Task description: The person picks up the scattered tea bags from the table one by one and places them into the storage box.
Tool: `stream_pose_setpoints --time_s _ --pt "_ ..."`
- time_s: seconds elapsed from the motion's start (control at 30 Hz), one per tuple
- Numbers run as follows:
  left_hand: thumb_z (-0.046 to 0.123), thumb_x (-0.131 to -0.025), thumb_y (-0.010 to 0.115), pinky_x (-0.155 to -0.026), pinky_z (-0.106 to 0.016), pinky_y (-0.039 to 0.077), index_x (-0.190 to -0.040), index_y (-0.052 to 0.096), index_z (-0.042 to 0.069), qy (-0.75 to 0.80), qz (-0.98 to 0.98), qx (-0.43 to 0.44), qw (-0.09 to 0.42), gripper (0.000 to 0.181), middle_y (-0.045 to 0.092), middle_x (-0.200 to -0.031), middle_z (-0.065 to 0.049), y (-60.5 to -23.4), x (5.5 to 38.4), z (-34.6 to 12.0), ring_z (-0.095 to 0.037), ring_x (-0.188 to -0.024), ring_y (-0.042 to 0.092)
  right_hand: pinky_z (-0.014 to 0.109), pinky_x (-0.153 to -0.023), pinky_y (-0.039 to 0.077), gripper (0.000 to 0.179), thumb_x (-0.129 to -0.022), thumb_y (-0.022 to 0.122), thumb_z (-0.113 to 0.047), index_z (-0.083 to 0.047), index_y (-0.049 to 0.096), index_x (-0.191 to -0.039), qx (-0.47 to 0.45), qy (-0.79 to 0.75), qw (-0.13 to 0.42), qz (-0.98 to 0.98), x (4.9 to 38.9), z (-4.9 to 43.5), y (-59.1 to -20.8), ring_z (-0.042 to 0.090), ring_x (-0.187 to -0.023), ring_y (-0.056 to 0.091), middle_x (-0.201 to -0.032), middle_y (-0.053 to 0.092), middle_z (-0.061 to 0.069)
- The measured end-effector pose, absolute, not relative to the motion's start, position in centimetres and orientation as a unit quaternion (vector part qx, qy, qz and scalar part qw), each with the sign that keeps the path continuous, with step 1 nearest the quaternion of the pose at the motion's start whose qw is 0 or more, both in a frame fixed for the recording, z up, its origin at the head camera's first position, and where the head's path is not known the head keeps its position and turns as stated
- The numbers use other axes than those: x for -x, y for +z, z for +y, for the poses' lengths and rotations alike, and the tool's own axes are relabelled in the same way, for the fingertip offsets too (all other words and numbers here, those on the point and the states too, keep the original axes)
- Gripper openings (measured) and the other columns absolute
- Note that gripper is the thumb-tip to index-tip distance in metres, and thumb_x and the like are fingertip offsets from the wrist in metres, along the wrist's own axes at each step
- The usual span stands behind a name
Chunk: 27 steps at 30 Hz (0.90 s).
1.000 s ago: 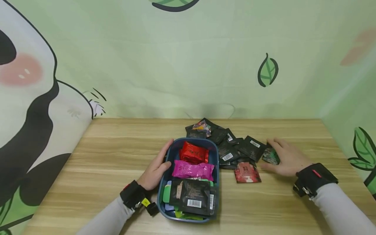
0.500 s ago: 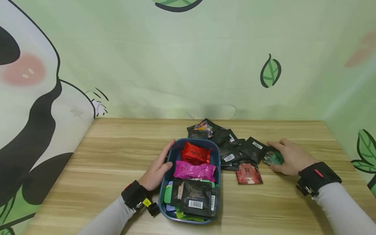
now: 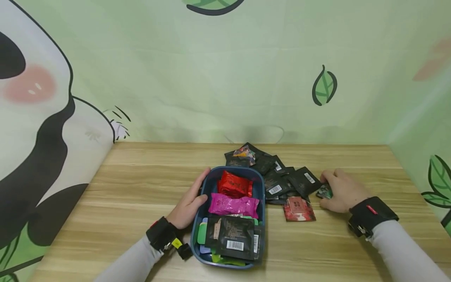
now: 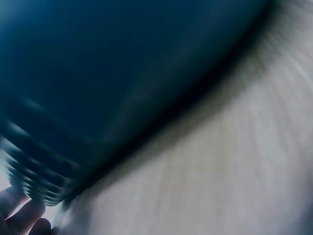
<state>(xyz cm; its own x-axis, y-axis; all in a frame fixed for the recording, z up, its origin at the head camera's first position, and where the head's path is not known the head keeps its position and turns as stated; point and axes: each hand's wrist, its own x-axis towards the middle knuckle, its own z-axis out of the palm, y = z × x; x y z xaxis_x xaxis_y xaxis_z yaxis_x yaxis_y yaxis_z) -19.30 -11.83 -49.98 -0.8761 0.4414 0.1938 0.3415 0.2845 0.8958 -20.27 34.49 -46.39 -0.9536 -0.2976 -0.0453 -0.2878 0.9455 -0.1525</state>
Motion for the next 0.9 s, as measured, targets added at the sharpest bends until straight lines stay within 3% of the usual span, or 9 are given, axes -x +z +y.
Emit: stream_pose_setpoints --time_s 0.2,0.4,0.57,0.9 --pt "0.010 -0.099 0.040 -0.119 -0.048 0.017 -0.164 0.013 0.021 0.550 0.795 -0.254 0.047 0.071 0.018 -0.167 0.002 -50.1 19.4 -11.8 -0.014 -0.150 0.017 0.037 -0.062 0.043 0.056 -0.070 0.076 -0.038 -0.009 0.056 -0.114 0.146 -0.080 0.039 0.985 19.9 34.3 -45.9 0.022 -0.072 0.048 -0.098 0.049 0.013" --pt "0.011 -0.100 0.041 -0.119 -0.045 0.017 -0.164 0.013 0.024 0.547 0.798 -0.247 0.049 0.071 0.017 -0.166 0.010 -50.1 19.4 -11.8 -0.009 -0.150 0.017 0.035 -0.063 0.042 0.052 -0.074 0.074 -0.033 -0.009 0.057 -0.116 0.167 -0.096 0.012 0.981 19.6 32.9 -43.6 0.020 -0.076 0.047 -0.099 0.049 0.010" --pt "0.010 -0.100 0.040 -0.119 -0.045 0.017 -0.164 0.013 0.025 0.547 0.799 -0.244 0.050 0.071 0.017 -0.165 0.013 -50.1 19.5 -11.7 -0.008 -0.149 0.017 0.035 -0.068 0.044 0.052 -0.075 0.074 -0.032 -0.011 0.059 -0.120 0.204 -0.112 -0.001 0.973 18.9 29.7 -41.8 0.019 -0.083 0.050 -0.106 0.053 0.007" --pt "0.010 -0.100 0.040 -0.119 -0.044 0.018 -0.163 0.013 0.026 0.549 0.798 -0.243 0.053 0.071 0.018 -0.166 0.009 -50.3 19.5 -11.8 -0.008 -0.149 0.018 0.027 -0.070 0.045 0.052 -0.071 0.071 -0.030 -0.024 0.058 -0.120 0.293 -0.158 -0.002 0.943 17.9 21.7 -39.9 0.009 -0.082 0.050 -0.106 0.046 -0.007"
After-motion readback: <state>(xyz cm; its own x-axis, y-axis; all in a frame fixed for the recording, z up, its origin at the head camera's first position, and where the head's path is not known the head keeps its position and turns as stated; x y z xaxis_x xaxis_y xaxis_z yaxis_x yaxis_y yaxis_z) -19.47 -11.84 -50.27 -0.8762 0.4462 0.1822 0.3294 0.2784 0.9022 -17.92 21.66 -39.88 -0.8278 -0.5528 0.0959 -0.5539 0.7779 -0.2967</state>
